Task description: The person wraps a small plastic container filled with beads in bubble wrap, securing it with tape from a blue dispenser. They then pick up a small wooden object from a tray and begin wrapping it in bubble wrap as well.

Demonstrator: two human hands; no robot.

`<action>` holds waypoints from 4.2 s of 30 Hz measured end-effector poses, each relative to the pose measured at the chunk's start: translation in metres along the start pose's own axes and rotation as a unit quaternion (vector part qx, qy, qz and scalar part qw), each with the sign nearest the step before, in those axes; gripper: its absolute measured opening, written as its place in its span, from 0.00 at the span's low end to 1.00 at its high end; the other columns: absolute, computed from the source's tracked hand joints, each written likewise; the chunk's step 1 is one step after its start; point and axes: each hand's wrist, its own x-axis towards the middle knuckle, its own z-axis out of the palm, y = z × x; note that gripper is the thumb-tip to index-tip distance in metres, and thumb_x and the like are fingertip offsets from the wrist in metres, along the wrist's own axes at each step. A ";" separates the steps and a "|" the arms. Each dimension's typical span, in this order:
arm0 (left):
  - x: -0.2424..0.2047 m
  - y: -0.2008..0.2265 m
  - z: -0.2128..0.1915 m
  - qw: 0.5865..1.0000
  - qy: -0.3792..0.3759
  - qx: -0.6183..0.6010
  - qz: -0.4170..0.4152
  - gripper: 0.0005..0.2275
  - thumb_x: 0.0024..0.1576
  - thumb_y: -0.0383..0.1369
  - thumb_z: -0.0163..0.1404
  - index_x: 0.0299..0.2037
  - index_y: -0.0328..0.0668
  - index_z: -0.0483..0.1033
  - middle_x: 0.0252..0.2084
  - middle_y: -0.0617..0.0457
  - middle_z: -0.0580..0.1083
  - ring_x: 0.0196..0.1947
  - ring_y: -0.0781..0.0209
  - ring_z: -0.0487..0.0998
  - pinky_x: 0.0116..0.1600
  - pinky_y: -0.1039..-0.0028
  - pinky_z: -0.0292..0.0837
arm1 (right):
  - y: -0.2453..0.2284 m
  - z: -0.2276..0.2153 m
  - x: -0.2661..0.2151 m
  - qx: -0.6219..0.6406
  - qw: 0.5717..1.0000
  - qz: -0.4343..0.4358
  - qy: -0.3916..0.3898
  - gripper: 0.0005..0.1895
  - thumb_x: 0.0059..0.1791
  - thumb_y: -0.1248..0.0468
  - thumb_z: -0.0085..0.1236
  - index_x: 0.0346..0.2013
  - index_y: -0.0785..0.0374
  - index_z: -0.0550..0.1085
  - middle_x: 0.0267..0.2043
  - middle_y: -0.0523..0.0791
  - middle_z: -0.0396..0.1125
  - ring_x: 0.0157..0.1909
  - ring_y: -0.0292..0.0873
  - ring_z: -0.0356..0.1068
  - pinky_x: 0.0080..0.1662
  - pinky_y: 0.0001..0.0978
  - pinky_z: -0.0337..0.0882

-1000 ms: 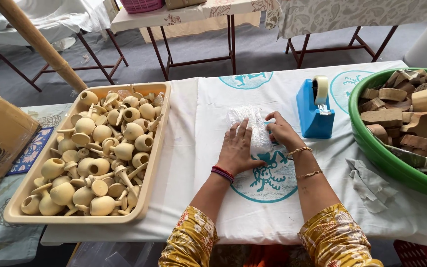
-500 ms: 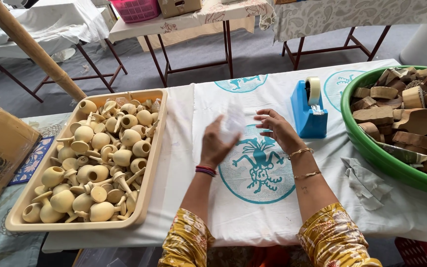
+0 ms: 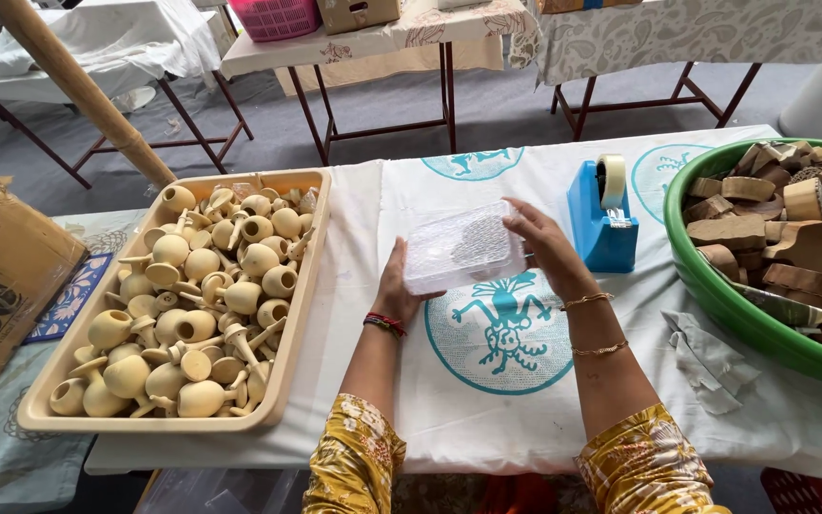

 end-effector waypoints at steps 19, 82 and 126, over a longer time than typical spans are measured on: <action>-0.014 0.024 0.021 0.989 0.028 0.118 0.084 0.42 0.48 0.52 0.61 0.67 0.29 0.62 0.58 0.42 0.74 0.61 0.53 0.75 0.63 0.68 0.72 | 0.033 0.006 0.016 0.012 1.000 0.012 0.014 0.43 0.46 0.43 0.52 0.73 0.53 0.57 0.64 0.49 0.64 0.65 0.49 0.64 0.59 0.39 0.66; 0.017 -0.003 -0.004 0.955 0.151 0.238 0.088 0.30 0.65 0.48 0.45 0.75 0.47 0.53 0.71 0.43 0.59 0.70 0.55 0.57 0.68 0.68 0.48 | 0.023 0.013 0.007 0.043 0.997 0.055 -0.035 0.37 0.49 0.46 0.42 0.72 0.49 0.56 0.70 0.48 0.59 0.70 0.48 0.59 0.63 0.42 0.65; -0.001 0.004 0.014 0.992 0.067 0.104 -0.011 0.37 0.57 0.47 0.47 0.74 0.50 0.42 0.66 0.42 0.65 0.62 0.50 0.72 0.57 0.64 0.77 | 0.056 0.002 0.027 0.150 0.986 0.067 0.011 0.27 0.54 0.47 0.44 0.62 0.60 0.65 0.56 0.49 0.68 0.58 0.44 0.70 0.58 0.34 0.70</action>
